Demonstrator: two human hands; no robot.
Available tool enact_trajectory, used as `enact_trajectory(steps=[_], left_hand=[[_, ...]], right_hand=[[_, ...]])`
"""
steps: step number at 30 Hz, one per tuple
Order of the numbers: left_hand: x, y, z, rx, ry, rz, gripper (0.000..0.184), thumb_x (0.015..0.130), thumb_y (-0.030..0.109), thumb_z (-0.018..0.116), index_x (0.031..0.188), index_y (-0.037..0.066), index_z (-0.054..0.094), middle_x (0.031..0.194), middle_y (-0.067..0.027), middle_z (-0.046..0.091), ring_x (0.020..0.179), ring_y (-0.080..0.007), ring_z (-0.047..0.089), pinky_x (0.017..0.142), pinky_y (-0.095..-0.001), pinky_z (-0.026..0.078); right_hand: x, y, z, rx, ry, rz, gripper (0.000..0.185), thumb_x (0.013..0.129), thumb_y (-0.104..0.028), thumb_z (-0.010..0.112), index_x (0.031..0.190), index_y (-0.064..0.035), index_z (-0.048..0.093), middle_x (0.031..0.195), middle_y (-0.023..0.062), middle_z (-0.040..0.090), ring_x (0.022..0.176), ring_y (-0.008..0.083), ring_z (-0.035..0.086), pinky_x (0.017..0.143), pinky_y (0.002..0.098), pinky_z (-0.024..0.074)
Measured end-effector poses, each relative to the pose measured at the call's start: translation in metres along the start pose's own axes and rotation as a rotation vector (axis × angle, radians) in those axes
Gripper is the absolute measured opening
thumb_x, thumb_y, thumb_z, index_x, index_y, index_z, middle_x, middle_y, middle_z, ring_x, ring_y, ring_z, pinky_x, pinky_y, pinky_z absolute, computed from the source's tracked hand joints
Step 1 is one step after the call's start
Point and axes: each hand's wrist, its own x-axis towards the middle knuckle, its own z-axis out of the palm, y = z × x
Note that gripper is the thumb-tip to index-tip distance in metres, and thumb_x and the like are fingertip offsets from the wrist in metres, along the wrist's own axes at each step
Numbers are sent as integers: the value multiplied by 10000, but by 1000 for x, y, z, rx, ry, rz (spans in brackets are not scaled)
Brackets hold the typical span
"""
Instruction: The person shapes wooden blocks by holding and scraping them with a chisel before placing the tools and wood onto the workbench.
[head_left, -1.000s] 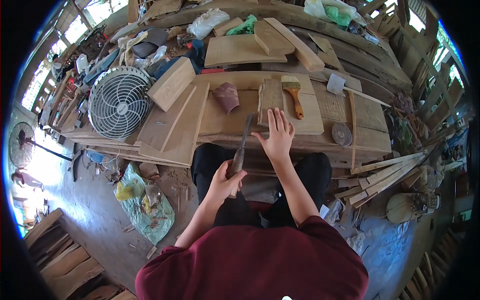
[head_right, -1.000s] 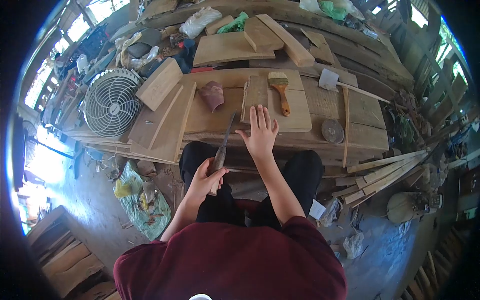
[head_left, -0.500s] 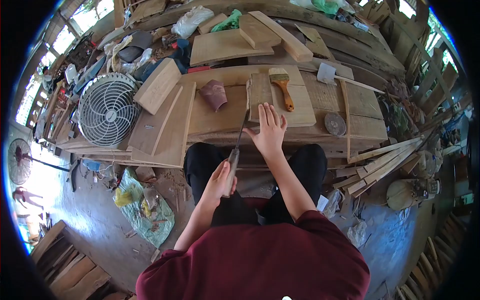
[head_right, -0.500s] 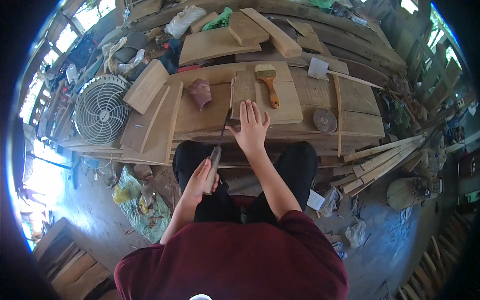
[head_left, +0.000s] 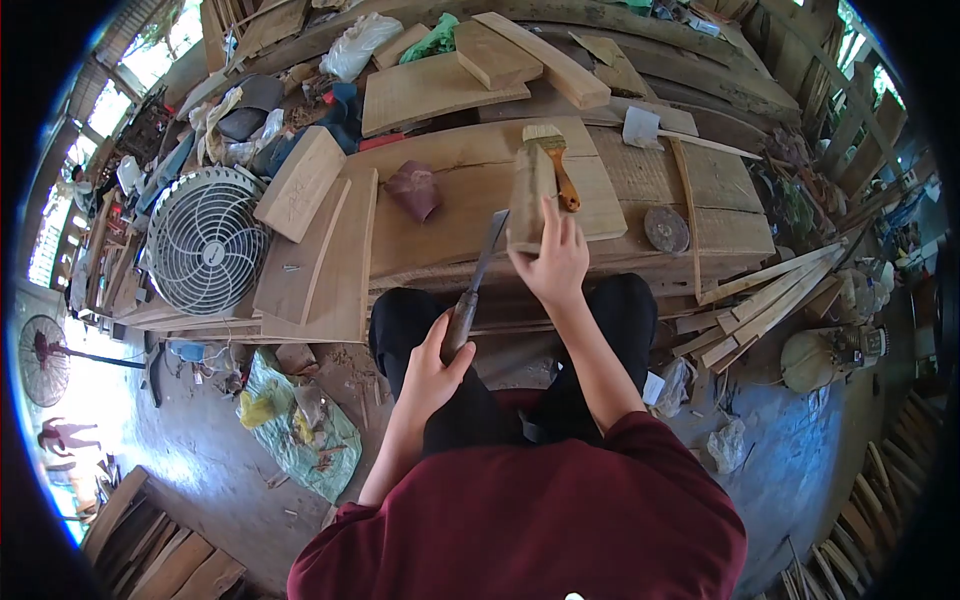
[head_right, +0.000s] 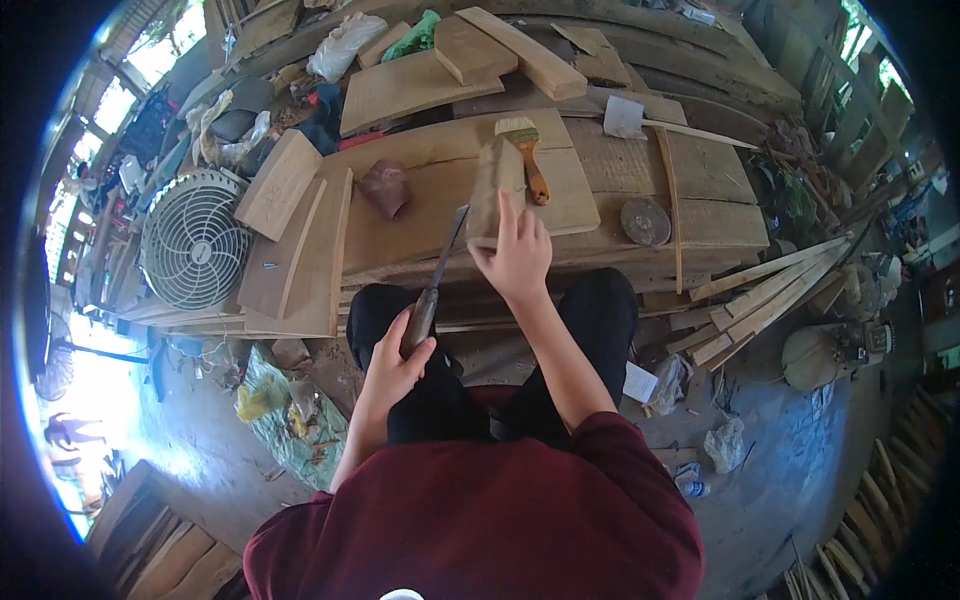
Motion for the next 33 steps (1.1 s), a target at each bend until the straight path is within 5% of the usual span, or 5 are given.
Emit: enact_trajectory(steps=[4,12,20,28,33], left_hand=[[2,2,-1,9,10,45,483,873,140,641,1297,-18,474,965,-184,651,906,-244,646,848,-313,483],[2,7,-1,-247,92,-79,487,867,48,631,1314,7,444,722,-24,560,514,-69,519,471,-229,417],[-8,-3,-2,-338,5,-136,549,851,5,624,1356,-1,409,838,-38,591,549,-68,526,459,-215,418],[2,6,-8,-69,9,82,647,804,25,665,1385,-37,389,1184,-172,599,1120,-268,583,973,-343,436],[7,46,-23,188,45,190,566,823,96,672,1330,-43,463,1059,-225,619,979,-358,617,864,-368,477]], right_hand=[[5,-1,13,183,38,19,715,726,-224,746,1359,-45,466,780,103,495,733,285,528,676,410,457],[0,-3,35,357,148,228,552,737,-199,771,1200,-16,532,994,160,600,915,338,590,799,410,478],[-2,-4,27,427,106,220,588,763,-198,756,1243,9,485,1037,187,585,961,366,568,834,416,465],[-15,-18,35,241,0,324,508,845,-242,684,1187,74,482,1097,205,562,1062,393,526,915,434,428],[-4,-22,39,-14,115,117,519,859,-290,682,1076,133,474,1050,306,578,1026,414,559,876,418,451]])
